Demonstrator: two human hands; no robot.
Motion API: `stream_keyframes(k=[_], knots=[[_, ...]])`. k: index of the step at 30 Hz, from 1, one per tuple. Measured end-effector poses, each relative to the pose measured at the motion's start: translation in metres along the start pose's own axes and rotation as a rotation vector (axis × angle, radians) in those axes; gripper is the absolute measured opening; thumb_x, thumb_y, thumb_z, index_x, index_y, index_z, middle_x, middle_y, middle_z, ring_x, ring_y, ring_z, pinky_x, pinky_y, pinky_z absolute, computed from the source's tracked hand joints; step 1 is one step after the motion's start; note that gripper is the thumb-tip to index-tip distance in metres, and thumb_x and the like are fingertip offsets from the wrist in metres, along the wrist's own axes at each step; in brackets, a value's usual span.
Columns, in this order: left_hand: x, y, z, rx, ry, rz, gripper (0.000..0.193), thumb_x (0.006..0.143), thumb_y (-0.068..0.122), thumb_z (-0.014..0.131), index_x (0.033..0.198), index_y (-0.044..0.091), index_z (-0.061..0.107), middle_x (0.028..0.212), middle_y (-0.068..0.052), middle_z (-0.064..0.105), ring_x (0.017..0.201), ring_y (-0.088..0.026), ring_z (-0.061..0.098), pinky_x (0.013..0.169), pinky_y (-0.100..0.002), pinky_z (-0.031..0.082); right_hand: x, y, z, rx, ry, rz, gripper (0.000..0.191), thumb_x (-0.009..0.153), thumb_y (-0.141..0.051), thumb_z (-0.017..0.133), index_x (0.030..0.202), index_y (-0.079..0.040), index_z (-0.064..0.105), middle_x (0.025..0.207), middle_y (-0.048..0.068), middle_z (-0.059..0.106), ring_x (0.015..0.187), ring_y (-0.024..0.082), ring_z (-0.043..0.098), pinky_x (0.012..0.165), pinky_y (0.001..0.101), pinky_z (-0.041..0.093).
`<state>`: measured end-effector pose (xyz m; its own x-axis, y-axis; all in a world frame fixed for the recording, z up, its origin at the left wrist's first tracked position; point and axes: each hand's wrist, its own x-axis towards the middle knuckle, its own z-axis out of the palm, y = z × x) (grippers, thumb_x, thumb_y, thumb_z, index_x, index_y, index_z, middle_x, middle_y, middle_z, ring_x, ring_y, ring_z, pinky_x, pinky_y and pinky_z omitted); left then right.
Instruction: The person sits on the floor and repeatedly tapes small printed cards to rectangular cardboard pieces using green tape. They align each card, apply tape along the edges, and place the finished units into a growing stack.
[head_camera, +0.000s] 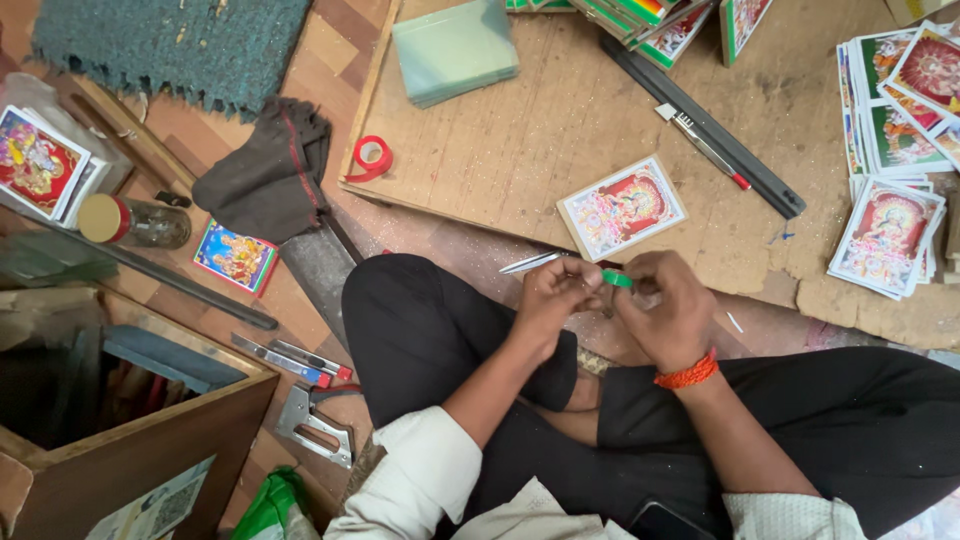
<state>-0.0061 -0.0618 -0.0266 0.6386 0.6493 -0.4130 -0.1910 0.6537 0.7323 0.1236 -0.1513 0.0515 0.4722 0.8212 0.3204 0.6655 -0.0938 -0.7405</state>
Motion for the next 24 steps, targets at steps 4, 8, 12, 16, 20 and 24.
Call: stream_keyframes(k=[4,8,12,16,20,24], knots=[[0.026,0.035,-0.013,0.587,0.025,0.39,0.003,0.092,0.005,0.067,0.095,0.003,0.067,0.09,-0.003,0.069,0.078,-0.013,0.066,0.069,-0.031,0.055,0.002,-0.011,-0.005,-0.219,-0.185,-0.078,0.014,0.082,-0.015,0.077,0.092,-0.009,0.07,0.08,0.007,0.068,0.066,0.023,0.07,0.057,0.0369,0.053],[0.041,0.078,-0.016,1.208,0.241,0.814,0.009,0.088,0.01,0.076,0.087,0.007,0.068,0.094,-0.006,0.067,0.095,-0.029,0.06,0.083,-0.04,0.049,0.003,-0.005,-0.001,-0.38,-0.3,-0.055,0.012,0.086,-0.026,0.072,0.089,-0.014,0.07,0.078,0.007,0.067,0.068,0.03,0.068,0.058,0.0442,0.052],[0.044,0.087,-0.004,1.211,0.231,0.82,0.01,0.085,0.01,0.076,0.09,0.009,0.068,0.099,-0.004,0.067,0.099,-0.028,0.059,0.089,-0.04,0.048,0.001,0.003,0.002,-0.414,-0.293,-0.067,0.014,0.087,-0.026,0.071,0.092,-0.013,0.07,0.081,0.008,0.068,0.071,0.031,0.068,0.058,0.0445,0.052],[0.047,0.082,-0.004,1.243,0.251,0.855,0.011,0.084,0.009,0.077,0.09,0.01,0.068,0.098,-0.003,0.067,0.098,-0.028,0.058,0.089,-0.041,0.047,0.001,0.005,0.004,-0.385,-0.309,-0.04,0.018,0.087,-0.025,0.07,0.101,-0.015,0.074,0.082,0.007,0.068,0.071,0.028,0.069,0.059,0.0439,0.052],[0.051,0.079,-0.006,1.272,0.276,0.904,0.011,0.084,0.008,0.076,0.09,0.011,0.068,0.098,-0.004,0.066,0.099,-0.029,0.059,0.088,-0.042,0.046,0.002,0.003,0.005,-0.375,-0.314,-0.061,0.022,0.086,-0.025,0.071,0.106,-0.017,0.076,0.081,0.006,0.067,0.075,0.026,0.069,0.061,0.0435,0.052],[0.052,0.077,-0.007,1.264,0.261,0.898,0.011,0.085,0.01,0.076,0.091,0.01,0.067,0.099,-0.003,0.066,0.098,-0.029,0.059,0.087,-0.042,0.046,0.003,0.001,0.005,-0.385,-0.317,-0.059,0.023,0.086,-0.024,0.072,0.107,-0.017,0.076,0.08,0.006,0.065,0.076,0.026,0.068,0.062,0.0431,0.052]])
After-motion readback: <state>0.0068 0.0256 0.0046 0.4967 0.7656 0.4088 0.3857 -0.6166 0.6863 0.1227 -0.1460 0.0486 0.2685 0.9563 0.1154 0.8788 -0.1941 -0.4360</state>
